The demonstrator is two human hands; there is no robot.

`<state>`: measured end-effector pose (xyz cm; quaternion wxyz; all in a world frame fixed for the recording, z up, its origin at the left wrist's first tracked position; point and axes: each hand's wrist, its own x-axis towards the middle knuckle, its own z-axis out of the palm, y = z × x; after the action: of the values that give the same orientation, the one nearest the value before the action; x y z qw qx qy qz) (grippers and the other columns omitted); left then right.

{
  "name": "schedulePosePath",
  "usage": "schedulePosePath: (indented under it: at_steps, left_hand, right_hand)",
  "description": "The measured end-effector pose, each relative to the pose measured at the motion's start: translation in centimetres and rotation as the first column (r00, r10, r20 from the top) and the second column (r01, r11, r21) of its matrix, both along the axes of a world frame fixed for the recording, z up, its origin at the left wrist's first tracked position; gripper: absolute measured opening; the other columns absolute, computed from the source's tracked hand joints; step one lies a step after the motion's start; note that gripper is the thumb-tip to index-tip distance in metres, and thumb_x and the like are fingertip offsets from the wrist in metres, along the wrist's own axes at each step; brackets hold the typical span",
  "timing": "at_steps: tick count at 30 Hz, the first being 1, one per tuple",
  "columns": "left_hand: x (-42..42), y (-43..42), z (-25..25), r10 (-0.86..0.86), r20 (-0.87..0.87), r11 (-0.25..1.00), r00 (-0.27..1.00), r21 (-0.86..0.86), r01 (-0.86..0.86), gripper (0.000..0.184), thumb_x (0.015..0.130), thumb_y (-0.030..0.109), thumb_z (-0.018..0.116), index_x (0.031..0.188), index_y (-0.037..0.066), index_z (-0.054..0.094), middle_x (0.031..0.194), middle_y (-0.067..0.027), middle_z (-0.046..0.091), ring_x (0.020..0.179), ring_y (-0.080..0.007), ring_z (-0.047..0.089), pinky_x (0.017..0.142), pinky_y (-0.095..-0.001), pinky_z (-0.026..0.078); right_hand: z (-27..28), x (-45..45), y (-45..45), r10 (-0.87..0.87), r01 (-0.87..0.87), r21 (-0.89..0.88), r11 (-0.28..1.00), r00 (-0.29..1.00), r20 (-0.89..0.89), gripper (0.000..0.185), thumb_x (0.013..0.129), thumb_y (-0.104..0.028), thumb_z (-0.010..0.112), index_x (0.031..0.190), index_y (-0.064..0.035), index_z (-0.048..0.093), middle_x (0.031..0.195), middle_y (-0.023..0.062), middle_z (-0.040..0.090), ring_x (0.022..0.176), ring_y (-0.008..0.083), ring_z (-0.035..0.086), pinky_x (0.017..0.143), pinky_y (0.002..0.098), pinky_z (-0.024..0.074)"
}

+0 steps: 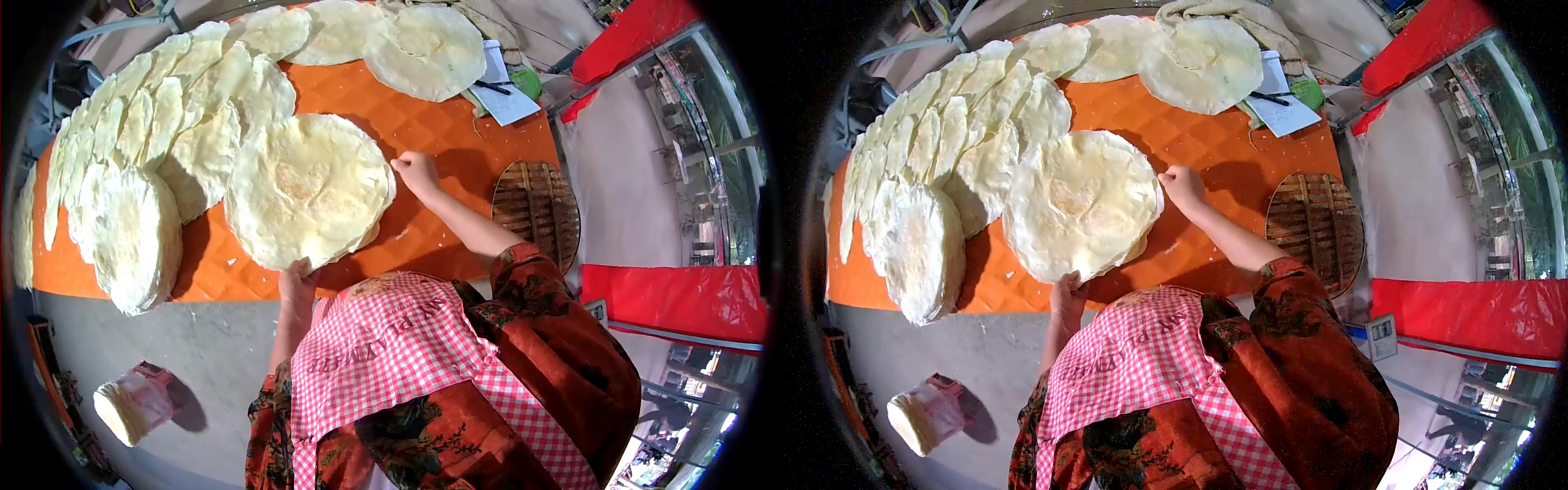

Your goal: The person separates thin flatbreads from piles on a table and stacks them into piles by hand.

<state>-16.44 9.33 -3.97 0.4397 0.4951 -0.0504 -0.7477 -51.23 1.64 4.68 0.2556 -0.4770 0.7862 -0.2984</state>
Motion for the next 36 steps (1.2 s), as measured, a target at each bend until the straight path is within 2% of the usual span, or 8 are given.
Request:
schedulePosePath:
  at_steps: [9,11,15,19,22,28,32,36]
  left_hand:
    - [-0.4,0.7,3.0,-0.037,0.034,0.997,0.999,-0.070,0.039,0.031,0.083,0.003,0.055,0.113,-0.001,0.052,0.104,-0.0137,0.057,0.091,-0.0294,0.060,0.075,-0.0422,0.054]
    - [1.4,1.0,-2.5,-0.214,0.405,0.878,0.889,-0.320,0.357,0.030,0.083,0.003,0.056,0.112,-0.001,0.052,0.105,-0.0139,0.056,0.092,-0.0296,0.059,0.075,-0.0427,0.054]
    - [0.5,0.5,1.2,-0.105,0.019,0.993,0.994,-0.049,0.106,0.029,0.086,0.009,0.055,0.111,-0.006,0.048,0.108,-0.0164,0.055,0.098,-0.0312,0.056,0.083,-0.0452,0.051]
    - [0.5,0.5,1.0,-0.086,0.007,0.996,0.996,-0.009,0.086,0.033,0.084,0.004,0.054,0.116,0.001,0.049,0.106,-0.0138,0.055,0.096,-0.0298,0.057,0.076,-0.0446,0.053]
    - [0.5,0.1,1.0,-0.118,-0.045,0.992,0.992,-0.038,0.116,0.036,0.083,0.003,0.053,0.119,0.002,0.047,0.108,-0.0136,0.054,0.097,-0.0302,0.056,0.075,-0.0452,0.053]
    - [0.5,0.5,0.7,-0.124,0.030,0.986,0.992,-0.107,0.127,0.027,0.086,0.009,0.057,0.110,-0.002,0.052,0.106,-0.0126,0.057,0.097,-0.0284,0.057,0.080,-0.0435,0.053]
    - [0.8,0.4,1.4,-0.153,0.007,0.983,0.988,-0.102,0.153,0.034,0.087,0.009,0.056,0.119,0.001,0.047,0.111,-0.0124,0.056,0.103,-0.0299,0.056,0.085,-0.0458,0.051]
    - [0.1,0.8,3.3,-0.161,-0.079,0.973,0.984,-0.181,0.145,0.039,0.090,0.009,0.051,0.128,0.001,0.041,0.120,-0.0132,0.054,0.113,-0.0307,0.053,0.093,-0.0479,0.047]
  right_hand:
    - [-1.6,1.9,-2.9,0.067,-0.073,0.378,0.923,0.997,0.028,0.048,0.072,-0.045,0.072,0.089,-0.0003,0.067,0.092,0.0146,0.068,0.084,0.0263,0.066,0.071,0.0367,0.0514]
    - [-0.9,2.0,-3.4,0.111,-0.093,0.330,0.939,0.993,-0.036,0.035,0.075,-0.031,0.070,0.090,0.0008,0.067,0.093,0.0163,0.069,0.085,0.0287,0.067,0.072,0.0371,0.0525]
    - [4.3,4.9,-3.3,0.348,-0.247,0.271,0.930,0.827,-0.442,0.016,0.075,-0.017,0.062,0.072,-0.0015,0.066,0.072,0.0156,0.066,0.071,0.0319,0.066,0.062,0.0408,0.0511]
    - [5.8,5.5,-1.4,0.218,-0.243,-0.067,0.968,0.940,-0.264,0.020,0.074,-0.018,0.063,0.060,-0.0052,0.058,0.055,0.0132,0.054,0.056,0.0290,0.058,0.052,0.0426,0.0426]
    - [-3.2,2.4,-0.8,0.077,-0.123,-0.074,0.990,0.891,-0.448,0.022,0.070,-0.022,0.066,0.064,-0.0051,0.054,0.076,0.0111,0.063,0.073,0.0301,0.061,0.061,0.0418,0.0470]
    - [-2.5,2.9,-2.2,-0.189,0.196,0.024,0.980,0.968,-0.163,0.033,0.065,-0.025,0.075,0.081,-0.0021,0.057,0.085,0.0153,0.066,0.082,0.0285,0.065,0.067,0.0392,0.0499]
    - [-1.0,3.5,-3.7,0.052,-0.106,0.107,0.989,0.907,0.418,0.030,0.070,-0.015,0.072,0.093,0.0028,0.067,0.092,0.0146,0.070,0.079,0.0205,0.068,0.068,0.0320,0.0526]
    - [8.1,7.5,-4.3,0.481,-0.468,-0.110,0.877,0.848,0.223,0.027,0.081,-0.017,0.068,0.102,0.0005,0.064,0.090,0.0076,0.067,0.085,0.0139,0.062,0.076,0.0302,0.0492]
